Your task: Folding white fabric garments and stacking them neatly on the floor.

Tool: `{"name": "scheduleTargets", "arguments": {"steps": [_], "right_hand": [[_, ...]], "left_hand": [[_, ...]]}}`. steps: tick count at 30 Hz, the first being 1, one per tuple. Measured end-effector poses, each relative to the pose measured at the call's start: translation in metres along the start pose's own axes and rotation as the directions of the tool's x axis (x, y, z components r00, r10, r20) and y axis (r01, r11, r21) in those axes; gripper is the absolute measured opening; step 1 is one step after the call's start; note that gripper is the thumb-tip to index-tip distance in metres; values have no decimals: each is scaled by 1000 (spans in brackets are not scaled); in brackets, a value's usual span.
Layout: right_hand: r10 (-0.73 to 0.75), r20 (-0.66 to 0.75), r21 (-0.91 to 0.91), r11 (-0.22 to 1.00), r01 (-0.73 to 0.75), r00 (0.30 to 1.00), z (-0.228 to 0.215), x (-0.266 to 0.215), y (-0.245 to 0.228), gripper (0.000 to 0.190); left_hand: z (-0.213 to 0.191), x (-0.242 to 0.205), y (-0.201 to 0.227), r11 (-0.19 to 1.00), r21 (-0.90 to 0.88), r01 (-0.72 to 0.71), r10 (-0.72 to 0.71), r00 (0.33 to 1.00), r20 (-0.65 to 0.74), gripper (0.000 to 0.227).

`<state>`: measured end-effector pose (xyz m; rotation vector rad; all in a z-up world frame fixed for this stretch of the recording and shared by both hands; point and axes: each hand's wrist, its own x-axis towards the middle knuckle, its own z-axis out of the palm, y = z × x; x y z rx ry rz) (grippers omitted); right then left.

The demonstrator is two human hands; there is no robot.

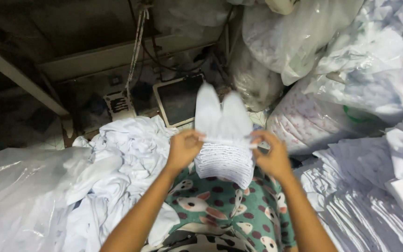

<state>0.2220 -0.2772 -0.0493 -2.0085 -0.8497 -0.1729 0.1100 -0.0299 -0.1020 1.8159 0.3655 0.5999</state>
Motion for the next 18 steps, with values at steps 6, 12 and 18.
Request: {"name": "scheduleTargets", "arguments": {"steps": [6, 12, 18], "right_hand": [[237, 111, -95, 969, -227, 965, -4, -16, 10, 39], [257, -2, -76, 964, -256, 966, 7, -11, 12, 40], [377, 125, 42, 922, -384, 918, -2, -31, 1, 44]], "left_hand": [[4, -8, -21, 892, -109, 439, -428, 897, 113, 23], [-5, 9, 13, 925, 28, 378, -379, 925, 14, 21], [-71, -20, 18, 935, 315, 161, -281, 880, 384, 39]]}}
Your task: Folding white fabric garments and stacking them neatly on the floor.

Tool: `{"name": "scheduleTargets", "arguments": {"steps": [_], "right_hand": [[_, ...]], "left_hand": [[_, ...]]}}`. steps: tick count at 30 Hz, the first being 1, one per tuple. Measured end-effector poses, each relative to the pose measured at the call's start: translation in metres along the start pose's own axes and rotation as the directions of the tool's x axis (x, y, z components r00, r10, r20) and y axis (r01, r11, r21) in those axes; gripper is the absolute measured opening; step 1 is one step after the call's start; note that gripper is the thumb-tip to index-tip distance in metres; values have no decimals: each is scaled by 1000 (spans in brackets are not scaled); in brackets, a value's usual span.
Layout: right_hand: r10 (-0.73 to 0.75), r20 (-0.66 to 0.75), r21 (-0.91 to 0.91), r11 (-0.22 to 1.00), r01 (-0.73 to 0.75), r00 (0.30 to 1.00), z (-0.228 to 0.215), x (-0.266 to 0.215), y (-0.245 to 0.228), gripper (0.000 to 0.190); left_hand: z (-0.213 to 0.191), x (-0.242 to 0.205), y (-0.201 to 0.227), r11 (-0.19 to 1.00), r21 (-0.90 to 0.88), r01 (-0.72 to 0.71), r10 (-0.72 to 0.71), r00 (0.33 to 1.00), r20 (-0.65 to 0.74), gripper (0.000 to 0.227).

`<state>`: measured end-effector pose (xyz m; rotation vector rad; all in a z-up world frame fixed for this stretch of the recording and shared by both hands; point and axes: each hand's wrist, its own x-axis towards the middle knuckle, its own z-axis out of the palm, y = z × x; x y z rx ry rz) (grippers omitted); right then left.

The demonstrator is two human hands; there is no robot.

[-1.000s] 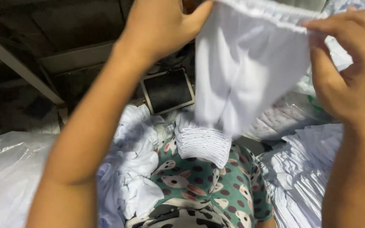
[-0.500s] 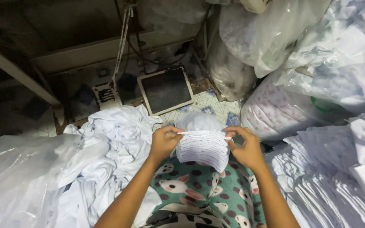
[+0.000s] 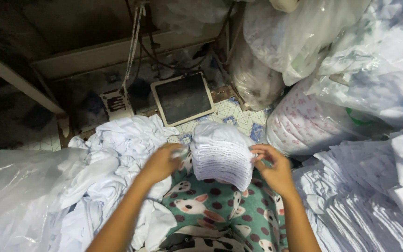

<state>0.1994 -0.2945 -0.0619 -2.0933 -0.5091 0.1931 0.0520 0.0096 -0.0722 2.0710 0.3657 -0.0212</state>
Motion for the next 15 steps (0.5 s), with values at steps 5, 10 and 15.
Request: {"name": "scheduleTargets", "arguments": {"steps": [5, 10, 15], "right_hand": [[207, -187, 354, 926, -130, 960, -12, -4, 8, 32], [137, -131, 442, 894, -66, 982, -9, -12, -22, 25], [-484, 96, 217, 863, 456, 870, 24, -22, -106, 45]], "left_hand": [[-44, -52, -59, 622, 750, 224, -559, 798, 225, 64], [-59, -80, -11, 761, 607, 228, -376, 918, 126, 20], [-87, -103, 76, 988, 90, -129, 132, 991, -24, 28]]}}
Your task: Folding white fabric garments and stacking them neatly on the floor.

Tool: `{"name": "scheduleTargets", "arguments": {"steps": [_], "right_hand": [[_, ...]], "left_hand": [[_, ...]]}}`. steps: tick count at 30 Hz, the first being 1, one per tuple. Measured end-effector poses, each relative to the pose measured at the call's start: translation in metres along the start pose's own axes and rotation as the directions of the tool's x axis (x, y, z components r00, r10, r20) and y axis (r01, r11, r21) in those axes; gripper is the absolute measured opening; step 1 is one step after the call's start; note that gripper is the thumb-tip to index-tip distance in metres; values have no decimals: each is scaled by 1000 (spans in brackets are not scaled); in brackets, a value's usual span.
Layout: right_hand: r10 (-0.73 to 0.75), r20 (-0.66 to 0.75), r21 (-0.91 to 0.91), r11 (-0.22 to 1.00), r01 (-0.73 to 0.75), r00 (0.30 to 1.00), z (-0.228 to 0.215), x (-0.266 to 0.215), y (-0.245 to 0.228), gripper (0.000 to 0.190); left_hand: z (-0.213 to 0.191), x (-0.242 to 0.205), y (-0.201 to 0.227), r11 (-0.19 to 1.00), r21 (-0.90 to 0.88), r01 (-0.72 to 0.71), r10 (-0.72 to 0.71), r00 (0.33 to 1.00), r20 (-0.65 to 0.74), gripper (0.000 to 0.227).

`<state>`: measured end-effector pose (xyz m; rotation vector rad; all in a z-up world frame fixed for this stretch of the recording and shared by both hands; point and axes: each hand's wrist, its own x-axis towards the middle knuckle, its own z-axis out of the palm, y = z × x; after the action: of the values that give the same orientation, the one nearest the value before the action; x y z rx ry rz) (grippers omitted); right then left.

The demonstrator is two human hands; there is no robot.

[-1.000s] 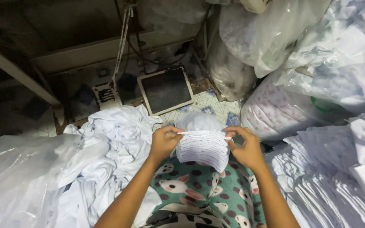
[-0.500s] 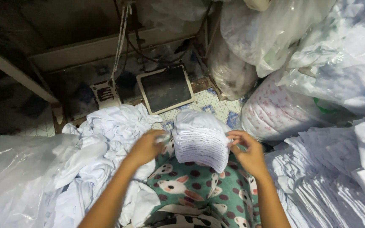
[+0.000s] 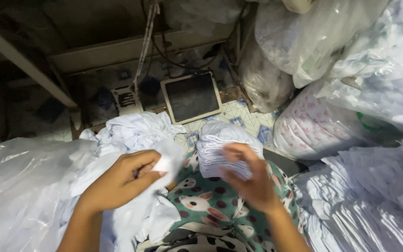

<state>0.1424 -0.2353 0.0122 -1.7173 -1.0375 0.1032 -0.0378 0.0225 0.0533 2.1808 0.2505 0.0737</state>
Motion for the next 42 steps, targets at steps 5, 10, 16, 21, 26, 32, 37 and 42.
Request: {"name": "scheduleTargets", "arguments": {"steps": [5, 10, 16, 21, 26, 32, 37, 42], "right_hand": [[-295, 170, 4, 954, 299, 940, 25, 29, -52, 68], [68, 237, 245, 961, -128, 969, 0, 25, -54, 14], [231, 324, 394, 849, -353, 917, -36, 16, -26, 29], [150, 322, 91, 978, -188, 935, -62, 25, -25, 32], [192, -90, 463, 877, -129, 977, -40, 22, -17, 62], [-196, 227, -104, 969, 224, 954, -16, 24, -118, 50], [-89, 58, -275, 956, 102, 994, -55, 17, -132, 36], [-220, 134, 9, 975, 221, 966, -97, 10, -106, 22]], "left_hand": [[-14, -7, 47, 822, -353, -447, 455, 888, -65, 13], [-8, -3, 21, 642, -607, -468, 404, 880, -251, 15], [12, 0, -5, -20, -887, -462, 262, 854, -450, 22], [16, -7, -41, -161, -818, -553, 122, 811, -572, 24], [25, 13, -26, 789, -609, 74, -87, 996, 9, 55], [23, 9, 82, 791, -322, -520, 534, 844, -52, 60], [5, 12, 98, 800, -251, -544, 532, 838, -120, 38], [-8, 18, 115, 722, -222, -656, 610, 754, -243, 12]]}}
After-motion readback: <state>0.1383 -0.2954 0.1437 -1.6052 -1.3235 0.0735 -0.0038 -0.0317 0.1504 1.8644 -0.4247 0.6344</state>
